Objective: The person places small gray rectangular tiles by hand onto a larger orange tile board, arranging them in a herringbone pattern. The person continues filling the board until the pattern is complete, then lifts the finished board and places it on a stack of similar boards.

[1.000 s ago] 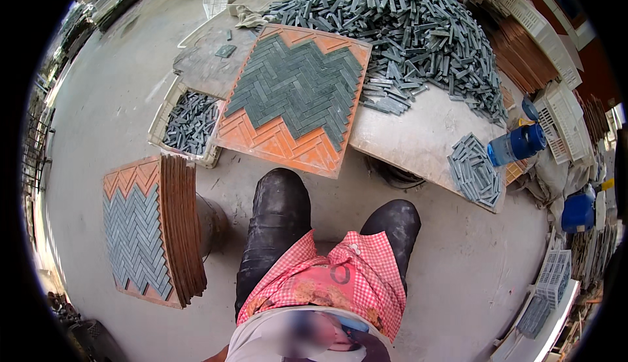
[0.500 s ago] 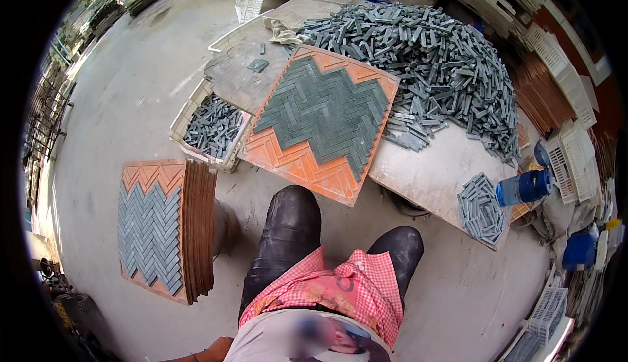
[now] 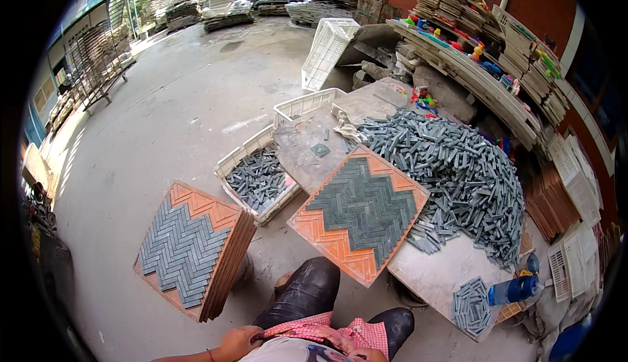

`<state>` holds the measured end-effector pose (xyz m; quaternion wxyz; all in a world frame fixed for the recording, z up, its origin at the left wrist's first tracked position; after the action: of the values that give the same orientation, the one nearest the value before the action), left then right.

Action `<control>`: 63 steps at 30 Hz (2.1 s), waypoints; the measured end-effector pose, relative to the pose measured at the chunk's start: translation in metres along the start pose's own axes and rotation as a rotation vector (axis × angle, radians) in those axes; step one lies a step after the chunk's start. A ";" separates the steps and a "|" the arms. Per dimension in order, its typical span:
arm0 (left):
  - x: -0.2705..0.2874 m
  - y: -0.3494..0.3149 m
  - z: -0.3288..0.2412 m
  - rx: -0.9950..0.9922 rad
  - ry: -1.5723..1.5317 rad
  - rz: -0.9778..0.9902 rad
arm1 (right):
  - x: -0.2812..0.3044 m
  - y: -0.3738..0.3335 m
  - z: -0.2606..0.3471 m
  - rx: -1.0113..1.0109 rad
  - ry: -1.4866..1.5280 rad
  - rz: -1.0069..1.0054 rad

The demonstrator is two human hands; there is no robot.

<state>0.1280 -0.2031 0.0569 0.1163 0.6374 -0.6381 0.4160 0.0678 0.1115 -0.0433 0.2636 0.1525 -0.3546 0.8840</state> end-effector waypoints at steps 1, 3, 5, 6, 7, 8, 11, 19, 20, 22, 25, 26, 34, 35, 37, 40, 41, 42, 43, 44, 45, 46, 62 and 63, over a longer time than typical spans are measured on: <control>-0.010 0.014 -0.013 -0.126 0.010 0.055 | 0.009 0.014 0.021 0.095 0.040 -0.024; -0.032 0.038 -0.032 -0.315 0.032 0.219 | 0.015 0.030 0.072 0.277 0.142 -0.056; -0.057 0.046 -0.061 -0.550 0.039 0.340 | 0.019 0.042 0.112 0.445 0.257 -0.085; -0.064 0.052 -0.076 -0.619 0.094 0.363 | 0.024 0.038 0.137 0.825 0.091 -0.207; -0.067 0.055 -0.089 -0.650 0.043 0.417 | 0.017 0.041 0.128 0.876 -0.004 -0.193; -0.089 0.072 -0.093 -0.615 0.054 0.470 | 0.014 0.045 0.119 0.914 -0.104 -0.196; -0.110 0.090 -0.125 -0.799 0.155 0.297 | 0.019 0.061 0.108 0.875 -0.202 -0.203; -0.084 0.113 -0.114 -0.488 -0.201 0.429 | 0.041 0.081 0.118 0.548 -0.003 -0.290; -0.082 0.113 -0.112 -0.475 -0.211 0.426 | 0.042 0.081 0.116 0.526 0.009 -0.297; -0.078 0.117 -0.110 -0.457 -0.226 0.416 | 0.044 0.084 0.112 0.493 0.032 -0.309; -0.072 0.119 -0.108 -0.437 -0.247 0.409 | 0.047 0.084 0.108 0.447 0.062 -0.317; -0.071 0.119 -0.108 -0.431 -0.254 0.406 | 0.048 0.085 0.106 0.436 0.072 -0.318; -0.061 0.118 -0.102 -0.403 -0.304 0.375 | 0.050 0.085 0.097 0.364 0.123 -0.324; -0.060 0.118 -0.102 -0.401 -0.310 0.371 | 0.051 0.085 0.095 0.358 0.127 -0.324; -0.058 0.118 -0.101 -0.395 -0.318 0.359 | 0.053 0.084 0.095 0.345 0.141 -0.321; -0.057 0.117 -0.101 -0.394 -0.332 0.348 | 0.054 0.084 0.092 0.332 0.153 -0.323; -0.056 0.117 -0.100 -0.391 -0.335 0.342 | 0.053 0.084 0.090 0.327 0.159 -0.322; -0.055 0.117 -0.100 -0.392 -0.340 0.334 | 0.055 0.083 0.088 0.323 0.163 -0.327; -0.056 0.115 -0.100 -0.388 -0.346 0.333 | 0.054 0.081 0.086 0.314 0.172 -0.326; -0.056 0.116 -0.099 -0.381 -0.351 0.327 | 0.054 0.081 0.084 0.308 0.179 -0.323; -0.055 0.115 -0.099 -0.379 -0.356 0.322 | 0.055 0.079 0.083 0.302 0.183 -0.323; -0.056 0.115 -0.100 -0.377 -0.358 0.320 | 0.055 0.078 0.081 0.295 0.190 -0.318; -0.062 0.102 -0.108 -0.374 -0.386 0.313 | 0.052 0.049 0.056 0.231 0.348 -0.382; -0.063 0.102 -0.107 -0.374 -0.382 0.314 | 0.051 0.049 0.055 0.225 0.368 -0.390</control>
<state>0.0038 -0.1015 0.0426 0.0438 0.5650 -0.8046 0.1770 0.0029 0.0610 -0.0077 0.4698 0.0831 -0.1648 0.8633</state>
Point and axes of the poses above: each hand's wrist, its own y-axis towards the middle knuckle, its own x-axis out of the back of the hand, z = x × y, the point moved 9 cm from there along y, towards the middle knuckle, and after that the axes turned 5 degrees about x, right-handed, at the moved point
